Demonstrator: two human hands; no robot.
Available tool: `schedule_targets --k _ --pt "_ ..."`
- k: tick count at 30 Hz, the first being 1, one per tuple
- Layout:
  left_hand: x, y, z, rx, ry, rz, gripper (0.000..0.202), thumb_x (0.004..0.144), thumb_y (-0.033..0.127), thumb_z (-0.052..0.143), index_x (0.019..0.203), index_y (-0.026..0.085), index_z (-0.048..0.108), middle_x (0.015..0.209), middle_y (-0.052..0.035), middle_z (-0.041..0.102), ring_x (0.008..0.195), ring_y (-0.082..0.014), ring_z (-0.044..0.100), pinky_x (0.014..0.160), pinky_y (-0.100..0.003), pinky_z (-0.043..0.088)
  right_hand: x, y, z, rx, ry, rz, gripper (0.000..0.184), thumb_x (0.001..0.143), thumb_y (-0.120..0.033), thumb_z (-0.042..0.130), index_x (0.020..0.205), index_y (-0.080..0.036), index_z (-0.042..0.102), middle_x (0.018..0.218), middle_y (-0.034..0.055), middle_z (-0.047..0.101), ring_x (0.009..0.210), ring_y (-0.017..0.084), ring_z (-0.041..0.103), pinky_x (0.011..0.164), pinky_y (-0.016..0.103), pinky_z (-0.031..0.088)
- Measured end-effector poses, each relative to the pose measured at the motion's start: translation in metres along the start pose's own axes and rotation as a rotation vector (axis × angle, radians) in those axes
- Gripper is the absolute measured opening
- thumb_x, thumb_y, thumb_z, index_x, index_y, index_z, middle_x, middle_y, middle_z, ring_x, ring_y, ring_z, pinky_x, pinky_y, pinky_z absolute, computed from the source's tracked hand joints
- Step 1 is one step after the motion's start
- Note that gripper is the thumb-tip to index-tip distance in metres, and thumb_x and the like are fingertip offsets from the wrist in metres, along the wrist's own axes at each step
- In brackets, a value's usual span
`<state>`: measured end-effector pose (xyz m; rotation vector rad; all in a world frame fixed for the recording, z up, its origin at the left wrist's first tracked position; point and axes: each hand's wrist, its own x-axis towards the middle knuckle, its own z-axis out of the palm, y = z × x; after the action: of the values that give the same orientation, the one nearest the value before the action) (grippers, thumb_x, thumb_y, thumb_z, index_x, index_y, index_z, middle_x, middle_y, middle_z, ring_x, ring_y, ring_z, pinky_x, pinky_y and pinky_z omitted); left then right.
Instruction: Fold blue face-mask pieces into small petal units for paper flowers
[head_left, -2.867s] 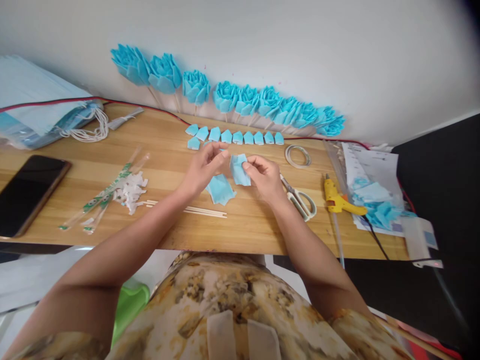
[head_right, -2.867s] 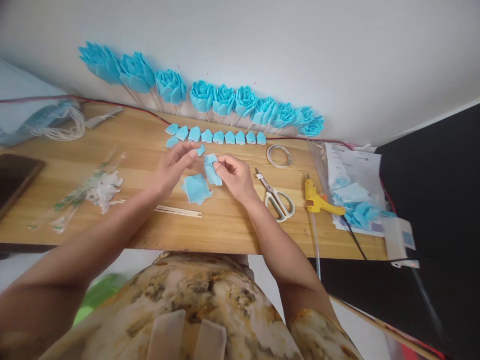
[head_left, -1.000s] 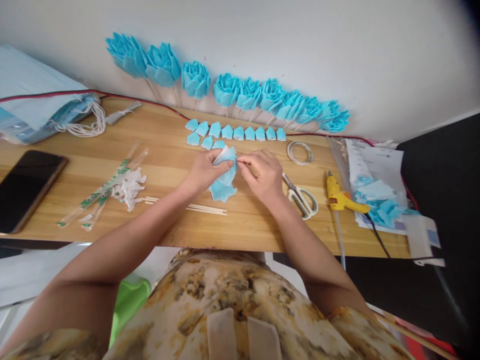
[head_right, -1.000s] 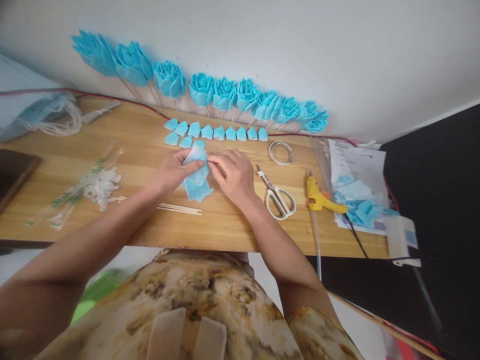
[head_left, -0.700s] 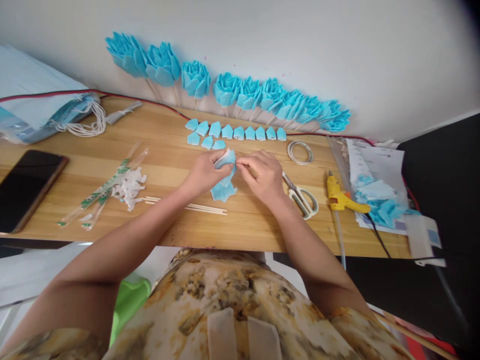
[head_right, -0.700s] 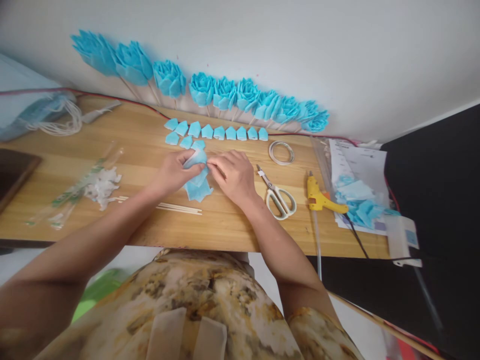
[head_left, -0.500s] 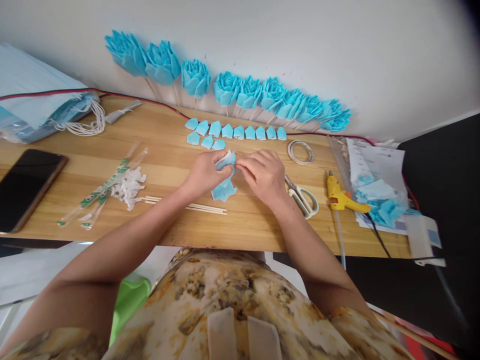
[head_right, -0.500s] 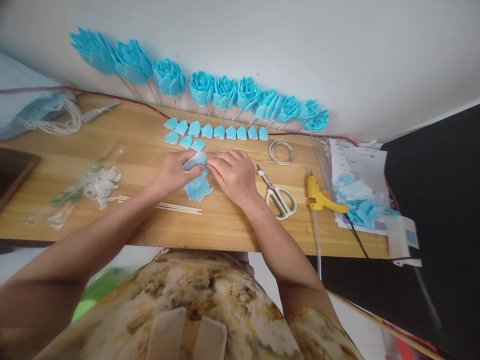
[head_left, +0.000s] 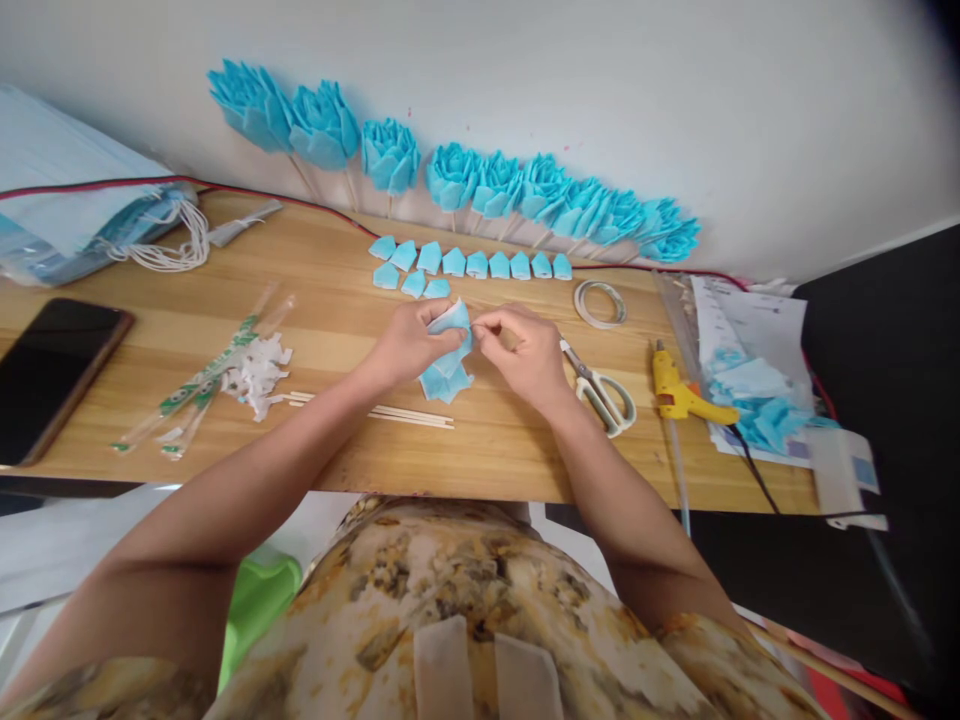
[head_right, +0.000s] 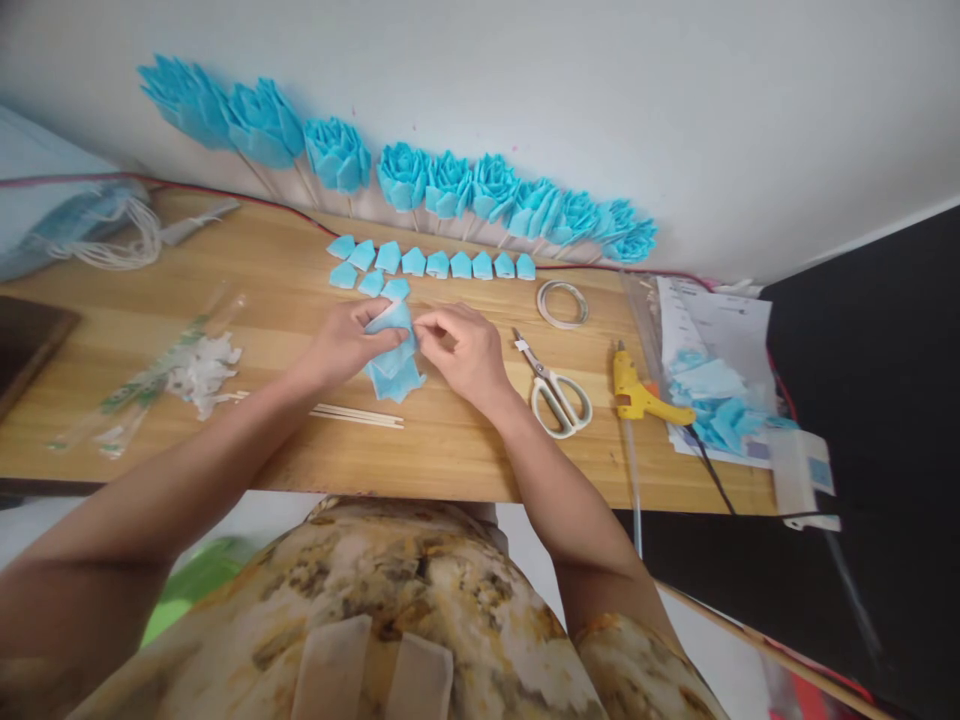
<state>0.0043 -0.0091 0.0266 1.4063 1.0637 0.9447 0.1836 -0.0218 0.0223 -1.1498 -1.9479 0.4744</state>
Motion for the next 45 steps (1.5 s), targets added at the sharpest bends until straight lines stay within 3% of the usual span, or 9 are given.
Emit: schedule_targets --k 4,7,16,21,29,34,40,42,45 --pt "0.000 -0.003 0.000 -0.141 -0.014 -0.074 0.018 0.069 0.027 0.069 0.066 0.018 0.054 0.062 0.0033 0.049 0.055 -0.0092 0.043 0.053 -0.023 0.038 0.001 0.000 -0.001 0.186 -0.010 0.139 0.013 0.085 -0.024 0.062 0.076 -0.021 0.070 0.074 -0.0012 0.070 0.070 0.015 0.062 0.071 0.030 0.048" --pt "0.000 -0.004 0.000 -0.170 -0.014 -0.098 0.018 0.069 0.029 0.071 0.069 0.018 0.057 0.063 0.0024 0.052 0.055 -0.0096 0.045 0.052 -0.023 0.040 0.003 0.003 -0.004 0.217 -0.051 0.166 0.015 0.087 -0.029 0.062 0.079 -0.021 0.071 0.076 -0.0008 0.072 0.072 0.016 0.063 0.074 0.030 0.049" --pt "0.000 0.000 -0.001 0.183 -0.002 0.042 0.015 0.070 0.025 0.059 0.062 0.018 0.049 0.061 0.0039 0.043 0.061 -0.0107 0.040 0.056 -0.024 0.033 0.004 0.006 -0.010 -0.053 -0.128 -0.067 0.018 0.093 -0.024 0.058 0.079 -0.021 0.067 0.076 0.0007 0.069 0.073 0.016 0.061 0.075 0.031 0.043" --pt "-0.001 0.000 -0.001 0.272 -0.048 0.069 0.019 0.076 0.036 0.054 0.074 0.017 0.055 0.068 0.0022 0.049 0.068 -0.0136 0.045 0.062 -0.026 0.039 0.003 0.012 -0.010 -0.251 -0.117 -0.211 0.018 0.097 -0.024 0.055 0.084 -0.022 0.068 0.081 0.0027 0.072 0.079 0.018 0.061 0.077 0.034 0.040" --pt "-0.002 -0.003 0.000 0.333 -0.024 0.103 0.016 0.076 0.033 0.051 0.070 0.019 0.051 0.065 0.0038 0.043 0.066 -0.0128 0.042 0.062 -0.026 0.036 0.003 0.009 -0.010 -0.399 -0.107 -0.271 0.019 0.098 -0.025 0.054 0.087 -0.022 0.070 0.084 0.0037 0.074 0.081 0.020 0.061 0.076 0.035 0.039" --pt "-0.002 -0.002 0.003 0.375 0.034 0.108 0.021 0.073 0.024 0.054 0.061 0.020 0.038 0.059 0.0056 0.034 0.062 -0.0104 0.035 0.057 -0.025 0.029 0.000 0.005 -0.003 -0.520 -0.074 -0.312 0.020 0.096 -0.023 0.054 0.081 -0.022 0.068 0.078 0.0035 0.072 0.078 0.021 0.057 0.075 0.036 0.037" --pt "-0.001 -0.006 0.006 0.109 0.067 0.040 0.022 0.071 0.024 0.059 0.060 0.019 0.041 0.059 0.0054 0.036 0.059 -0.0092 0.035 0.054 -0.023 0.030 -0.005 -0.002 0.011 -0.503 0.129 -0.202 0.019 0.087 -0.014 0.057 0.071 -0.023 0.063 0.071 0.0031 0.068 0.074 0.021 0.057 0.071 0.035 0.039" --pt "0.000 -0.008 0.008 -0.009 0.060 0.020 0.023 0.070 0.027 0.063 0.061 0.019 0.044 0.059 0.0052 0.039 0.058 -0.0089 0.035 0.053 -0.023 0.031 -0.004 -0.003 0.013 -0.388 0.171 -0.128 0.019 0.086 -0.015 0.057 0.069 -0.023 0.061 0.070 0.0023 0.066 0.074 0.019 0.057 0.071 0.034 0.041" --pt "-0.001 -0.008 0.009 -0.185 0.059 -0.025 0.021 0.067 0.032 0.070 0.068 0.018 0.054 0.063 0.0039 0.048 0.058 -0.0091 0.041 0.053 -0.022 0.036 -0.004 -0.002 0.013 -0.038 0.172 0.054 0.017 0.086 -0.020 0.059 0.069 -0.022 0.062 0.069 -0.0001 0.065 0.071 0.016 0.058 0.071 0.031 0.045"
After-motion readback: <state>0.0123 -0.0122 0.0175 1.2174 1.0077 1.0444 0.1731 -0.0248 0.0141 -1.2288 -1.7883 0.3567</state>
